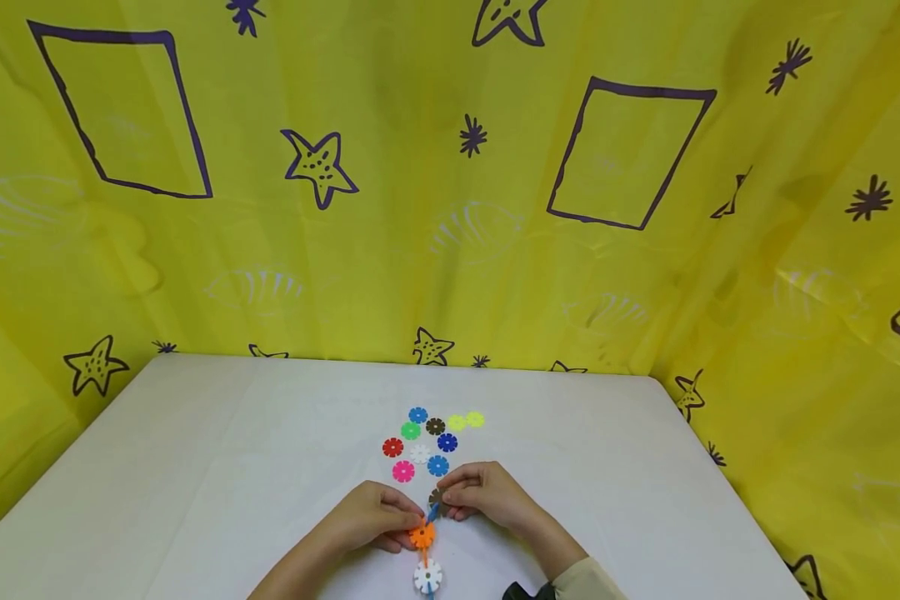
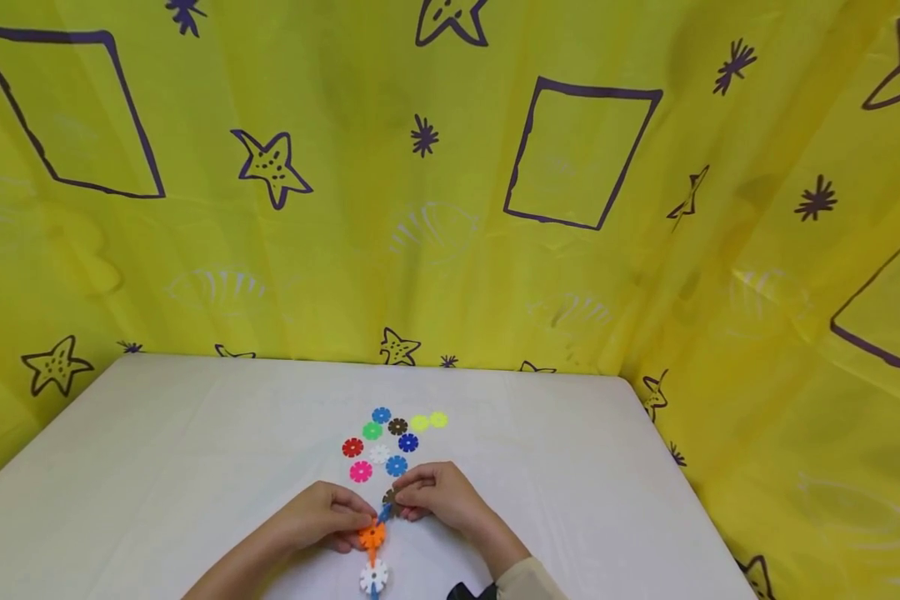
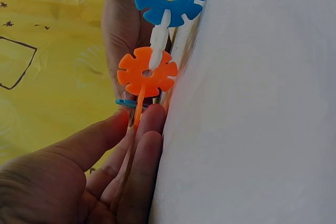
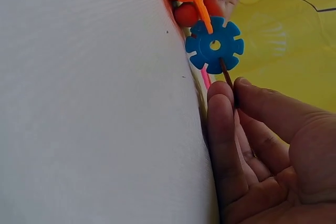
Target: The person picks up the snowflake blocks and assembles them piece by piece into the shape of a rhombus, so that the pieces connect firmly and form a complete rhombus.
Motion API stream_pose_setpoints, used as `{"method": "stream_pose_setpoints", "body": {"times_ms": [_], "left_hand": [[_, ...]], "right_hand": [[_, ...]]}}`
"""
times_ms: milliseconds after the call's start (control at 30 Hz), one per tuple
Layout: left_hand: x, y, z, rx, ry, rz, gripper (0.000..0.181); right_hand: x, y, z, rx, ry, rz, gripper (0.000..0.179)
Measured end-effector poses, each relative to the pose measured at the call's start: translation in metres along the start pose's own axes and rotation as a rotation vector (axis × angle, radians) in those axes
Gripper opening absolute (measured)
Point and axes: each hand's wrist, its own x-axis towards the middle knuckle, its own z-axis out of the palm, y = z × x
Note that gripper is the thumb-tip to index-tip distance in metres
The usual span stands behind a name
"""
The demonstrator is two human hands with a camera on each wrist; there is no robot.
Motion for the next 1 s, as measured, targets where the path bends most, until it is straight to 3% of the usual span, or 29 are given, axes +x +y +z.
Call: {"method": "stream_pose_setpoints", "body": {"times_ms": [200, 433, 667, 1000], "left_hand": [[0.003, -0.003, -0.002, -0.007, 0.053, 0.021, 0.024], [0.004, -0.002, 0.003, -0.09, 0.089, 0.088, 0.027], [0.006, -0.003, 0.008, -0.082, 0.136, 0.083, 0.026], [0.005, -0.002, 0.008, -0.081, 0.144, 0.078, 0.022]], "right_hand": [[-0.001, -0.001, 0.004, 0.009, 0.01, -0.002, 0.025], [-0.002, -0.001, 0.01, 0.049, 0.007, -0.013, 0.027], [0.0, 0.0, 0.014, 0.052, 0.019, -0.003, 0.024], [-0.001, -0.002, 0.01, 0.033, 0.016, -0.006, 0.025]]}}
